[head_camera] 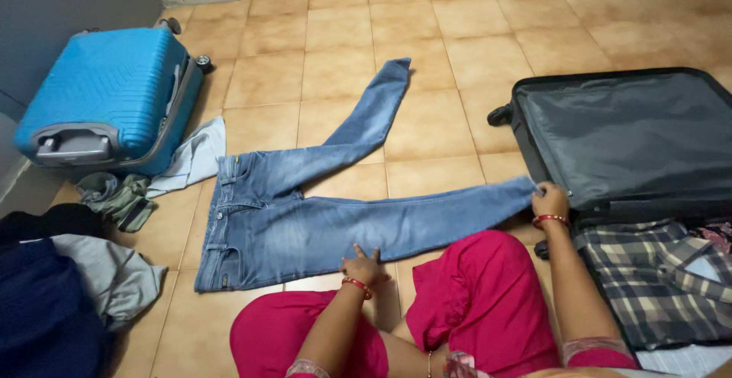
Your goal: The person folds a light-colored checkered shirt and a pair of blue jeans on the floor. They smooth the fabric, fold the sleeves and legs, and then place the folded items into an open suitcase.
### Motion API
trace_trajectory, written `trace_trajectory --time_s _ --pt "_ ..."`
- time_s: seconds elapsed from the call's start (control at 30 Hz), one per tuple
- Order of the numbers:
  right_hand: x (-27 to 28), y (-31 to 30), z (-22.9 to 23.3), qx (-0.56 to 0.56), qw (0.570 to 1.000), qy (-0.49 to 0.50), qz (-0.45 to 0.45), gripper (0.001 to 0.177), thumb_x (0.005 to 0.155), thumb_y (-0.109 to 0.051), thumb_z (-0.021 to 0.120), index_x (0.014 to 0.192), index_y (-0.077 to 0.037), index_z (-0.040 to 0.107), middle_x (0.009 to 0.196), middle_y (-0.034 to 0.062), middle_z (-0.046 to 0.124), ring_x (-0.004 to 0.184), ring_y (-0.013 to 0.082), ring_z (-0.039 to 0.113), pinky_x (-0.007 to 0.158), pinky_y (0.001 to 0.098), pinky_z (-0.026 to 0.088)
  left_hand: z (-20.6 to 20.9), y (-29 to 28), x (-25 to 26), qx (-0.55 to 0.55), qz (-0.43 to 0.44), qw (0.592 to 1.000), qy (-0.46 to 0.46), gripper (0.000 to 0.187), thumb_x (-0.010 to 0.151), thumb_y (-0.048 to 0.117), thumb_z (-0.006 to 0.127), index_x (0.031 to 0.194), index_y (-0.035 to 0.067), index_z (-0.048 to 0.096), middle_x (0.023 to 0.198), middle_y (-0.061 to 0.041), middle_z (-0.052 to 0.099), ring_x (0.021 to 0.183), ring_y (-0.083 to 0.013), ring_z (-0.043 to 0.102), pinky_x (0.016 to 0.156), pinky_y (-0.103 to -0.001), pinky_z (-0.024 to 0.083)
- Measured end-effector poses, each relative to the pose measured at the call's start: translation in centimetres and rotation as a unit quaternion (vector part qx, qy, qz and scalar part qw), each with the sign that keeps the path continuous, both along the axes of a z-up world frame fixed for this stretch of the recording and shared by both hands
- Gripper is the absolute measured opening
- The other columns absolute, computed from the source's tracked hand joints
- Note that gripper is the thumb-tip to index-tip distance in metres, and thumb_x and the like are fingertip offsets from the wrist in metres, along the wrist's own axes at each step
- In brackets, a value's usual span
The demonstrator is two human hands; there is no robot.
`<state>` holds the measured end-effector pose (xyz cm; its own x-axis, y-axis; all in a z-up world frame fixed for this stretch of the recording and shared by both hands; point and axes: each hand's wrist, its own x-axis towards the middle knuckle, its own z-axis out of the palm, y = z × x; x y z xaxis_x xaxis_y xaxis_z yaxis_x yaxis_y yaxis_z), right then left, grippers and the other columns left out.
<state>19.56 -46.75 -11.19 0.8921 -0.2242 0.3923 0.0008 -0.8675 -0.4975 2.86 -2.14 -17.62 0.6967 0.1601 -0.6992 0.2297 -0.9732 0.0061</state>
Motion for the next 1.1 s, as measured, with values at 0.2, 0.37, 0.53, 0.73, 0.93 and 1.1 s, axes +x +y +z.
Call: trace_trajectory --time_s 0.2,0.37,0.53,0.73,0.93,1.1 --pt "-0.8 1.4 -0.3 -0.020 0.989 -0.129 -0.074 0.031 0.084 -0.001 0.065 0.115 -0.005 0.069 0.125 0.0207 0.061 0.110 0.0434 0.062 0.097 0.0497 0.050 0.0 0.0 -0.3 0.008 -0.012 1.000 -0.005 0.106 0.080 0.075 0.068 0.165 0.042 0.014 0.173 -0.020 -0.003 0.144 -0.0645 0.029 0.108 -0.068 0.040" --pt "0.7 5.9 -2.6 -0.114 0.993 -0.016 0.021 0.035 0.078 -0.007 0.066 0.112 -0.013 0.073 0.133 0.0108 0.063 0.123 0.0408 0.056 0.093 0.0565 0.047 0.6 -0.5 0.1 0.010 -0.020 1.000 0.019 0.108 0.081 0.075 0.068 0.166 0.039 0.012 0.172 -0.023 -0.003 0.145 -0.0647 0.027 0.111 -0.068 0.035" --pt "2.9 8.7 -4.9 -0.144 0.900 0.374 0.171 0.075 0.084 -0.029 0.066 0.155 -0.029 0.043 0.162 0.0162 0.035 0.146 0.0463 0.036 0.121 0.0541 0.031 0.5 -0.1 0.2 -0.012 -0.024 1.000 0.000 0.100 0.083 0.071 0.067 0.164 0.037 0.019 0.171 -0.023 0.003 0.144 -0.0573 0.034 0.110 -0.069 0.036" --pt "4.5 5.7 -7.6 -0.167 0.853 0.491 0.053 0.095 0.083 -0.049 0.077 0.162 -0.042 0.023 0.172 0.0217 0.006 0.153 0.0485 0.022 0.123 0.0550 0.027 2.4 2.4 1.5 -0.184 -0.029 0.970 -0.155 0.085 0.087 0.066 0.063 0.156 0.021 0.041 0.153 -0.023 0.048 0.135 -0.0444 0.052 0.110 -0.052 0.045" --pt "8.1 4.5 -10.3 -0.177 0.862 0.460 0.118 0.089 0.078 -0.048 0.081 0.154 -0.023 0.042 0.159 0.0214 0.037 0.145 0.0420 0.042 0.118 0.0506 0.039 7.8 11.9 2.8 -0.231 0.022 0.927 -0.294 0.086 0.088 0.063 0.065 0.152 0.011 0.042 0.153 -0.021 0.048 0.138 -0.0395 0.048 0.111 -0.046 0.042" --pt "8.1 13.5 -8.9 -0.259 0.867 0.321 0.279 0.079 0.077 -0.054 0.079 0.141 -0.012 0.060 0.142 0.0185 0.062 0.133 0.0356 0.059 0.112 0.0436 0.048 7.8 19.6 -0.4 -0.181 0.203 0.923 -0.272 0.085 0.086 0.060 0.065 0.152 0.009 0.046 0.145 -0.023 0.056 0.133 -0.0403 0.055 0.110 -0.047 0.045"
